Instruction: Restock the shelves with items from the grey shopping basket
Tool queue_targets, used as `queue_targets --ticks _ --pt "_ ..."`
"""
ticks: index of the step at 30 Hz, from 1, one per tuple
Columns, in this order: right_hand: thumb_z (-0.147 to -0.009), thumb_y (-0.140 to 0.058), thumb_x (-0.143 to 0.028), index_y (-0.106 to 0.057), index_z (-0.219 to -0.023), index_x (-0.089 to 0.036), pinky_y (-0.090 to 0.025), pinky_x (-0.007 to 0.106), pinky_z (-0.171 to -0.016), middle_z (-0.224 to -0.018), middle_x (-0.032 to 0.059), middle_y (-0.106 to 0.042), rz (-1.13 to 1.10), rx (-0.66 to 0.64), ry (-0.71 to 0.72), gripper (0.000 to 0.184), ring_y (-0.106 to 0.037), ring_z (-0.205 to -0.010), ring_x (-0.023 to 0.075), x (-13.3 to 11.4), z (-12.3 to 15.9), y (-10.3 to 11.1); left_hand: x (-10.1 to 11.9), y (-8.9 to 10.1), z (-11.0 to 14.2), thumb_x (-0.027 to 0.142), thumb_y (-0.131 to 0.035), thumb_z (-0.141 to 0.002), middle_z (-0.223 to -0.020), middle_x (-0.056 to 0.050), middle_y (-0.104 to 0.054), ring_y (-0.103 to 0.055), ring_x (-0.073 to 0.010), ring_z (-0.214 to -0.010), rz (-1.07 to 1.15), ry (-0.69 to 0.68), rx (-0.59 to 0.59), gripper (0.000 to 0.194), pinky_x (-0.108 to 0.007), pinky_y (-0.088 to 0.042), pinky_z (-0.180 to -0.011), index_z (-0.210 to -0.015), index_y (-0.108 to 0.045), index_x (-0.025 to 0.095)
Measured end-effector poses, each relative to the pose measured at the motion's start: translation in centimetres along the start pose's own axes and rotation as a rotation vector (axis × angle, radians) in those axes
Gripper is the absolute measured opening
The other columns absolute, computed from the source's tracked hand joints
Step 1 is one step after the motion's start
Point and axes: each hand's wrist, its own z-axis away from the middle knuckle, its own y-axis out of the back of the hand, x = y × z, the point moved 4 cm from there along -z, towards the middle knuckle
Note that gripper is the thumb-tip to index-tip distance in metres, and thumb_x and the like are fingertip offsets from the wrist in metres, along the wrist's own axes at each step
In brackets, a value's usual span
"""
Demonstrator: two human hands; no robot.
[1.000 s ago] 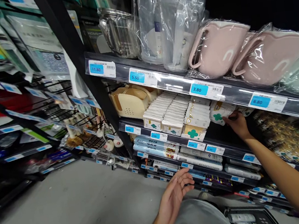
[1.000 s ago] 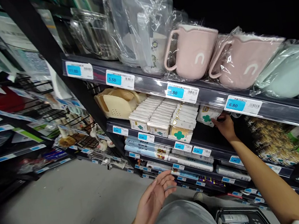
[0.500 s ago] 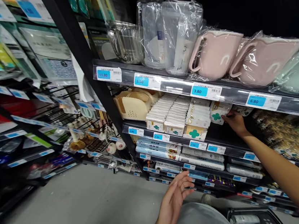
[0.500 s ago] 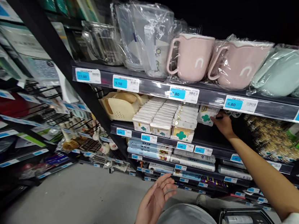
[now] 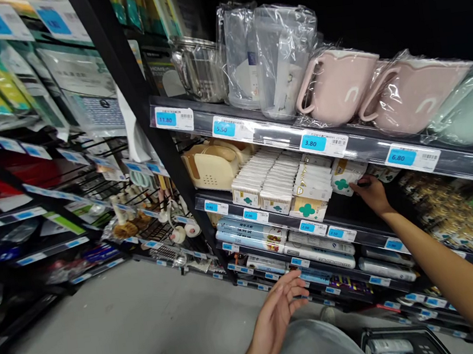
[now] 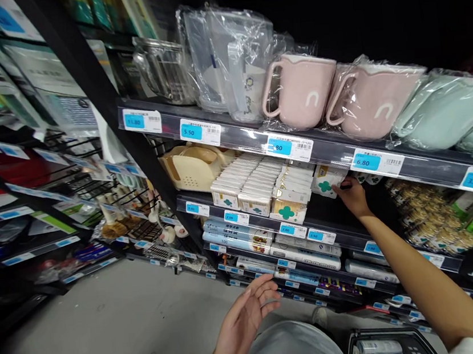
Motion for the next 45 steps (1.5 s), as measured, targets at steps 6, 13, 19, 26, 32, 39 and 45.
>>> queue_targets --ticks 6,13,19,26,32,39,45 --pt "-0.057 -0.082 -0.067 -0.063 -0.102 -0.017 -0.054 0.033 -0.057 -0.092 0.0067 -0.068 -0.022 -0.023 -0.029 0.070 -0.063 -0.061 0.0173 -0.2 -0.2 0.1 0.0 -0.2 -0.2 0.054 -0.064 -0.091 -0.114 -0.012 -0.066 -0.058 -0.0280 -0.107 -0.015 0.001 0.003 0.048 -0.040 -0.046 -0.096 -0.123 -0.073 0.020" --pt "-0.055 -0.084 -0.065 -0.062 -0.102 -0.018 -0.054 0.034 -0.057 -0.089 0.0058 -0.067 -0.030 -0.033 -0.039 0.070 -0.064 -0.063 0.0196 -0.5 -0.2 0.2 -0.2 -0.3 -0.4 0.056 -0.066 -0.088 -0.113 -0.012 -0.065 -0.058 -0.0283 -0.106 -0.026 0.011 0.008 0.049 -0.042 -0.045 -0.096 -0.122 -0.073 0.021" --pt "-0.052 -0.085 -0.065 -0.060 -0.110 -0.017 -0.057 0.038 -0.062 -0.092 0.0063 -0.067 -0.024 -0.016 -0.051 0.080 -0.064 -0.064 0.0200 -0.6 0.2 0.7 -0.1 -0.5 -0.4 0.056 -0.067 -0.088 -0.114 -0.012 -0.065 -0.057 -0.0280 -0.107 -0.021 0.013 0.021 0.050 -0.042 -0.045 -0.096 -0.123 -0.073 0.021" --pt "-0.059 -0.081 -0.062 -0.054 -0.119 -0.020 -0.054 0.037 -0.062 -0.093 0.0043 -0.064 -0.042 0.140 0.000 0.078 -0.061 -0.064 0.0181 -3.3 4.3 3.7 -0.7 0.4 -0.1 0.057 -0.068 -0.087 -0.113 -0.012 -0.066 -0.058 -0.0276 -0.106 -0.028 0.095 0.033 0.051 -0.041 -0.044 -0.095 -0.121 -0.073 0.020" --pt "-0.086 -0.070 -0.040 -0.055 -0.121 -0.024 -0.057 0.035 -0.074 -0.095 0.0054 -0.063 -0.050 0.233 0.148 0.041 -0.064 -0.078 0.0187 -6.6 17.2 7.8 -2.2 1.5 -0.9 0.058 -0.072 -0.083 -0.110 -0.012 -0.066 -0.058 -0.0277 -0.104 -0.042 0.277 0.038 0.053 -0.041 -0.045 -0.094 -0.119 -0.075 0.019" --pt "-0.091 -0.063 -0.037 -0.064 -0.108 -0.026 -0.059 0.039 -0.065 -0.075 0.0031 -0.067 0.174 0.201 -0.088 0.020 -0.066 -0.065 0.0228 -0.9 34.5 8.7 -5.4 0.8 -3.0 0.057 -0.074 -0.082 -0.113 -0.010 -0.064 -0.058 -0.0262 -0.105 -0.114 0.469 0.061 0.049 -0.040 -0.047 -0.094 -0.117 -0.075 0.024" --pt "-0.095 -0.058 -0.043 -0.068 -0.091 -0.028 -0.059 0.039 -0.060 -0.076 0.0048 -0.071 0.104 0.245 -0.349 0.020 -0.068 -0.065 0.0252 5.1 43.5 9.6 -10.6 -2.8 -4.4 0.055 -0.080 -0.077 -0.106 -0.010 -0.067 -0.061 -0.0236 -0.098 -0.224 0.556 0.026 0.052 -0.036 -0.049 -0.089 -0.113 -0.075 0.019"
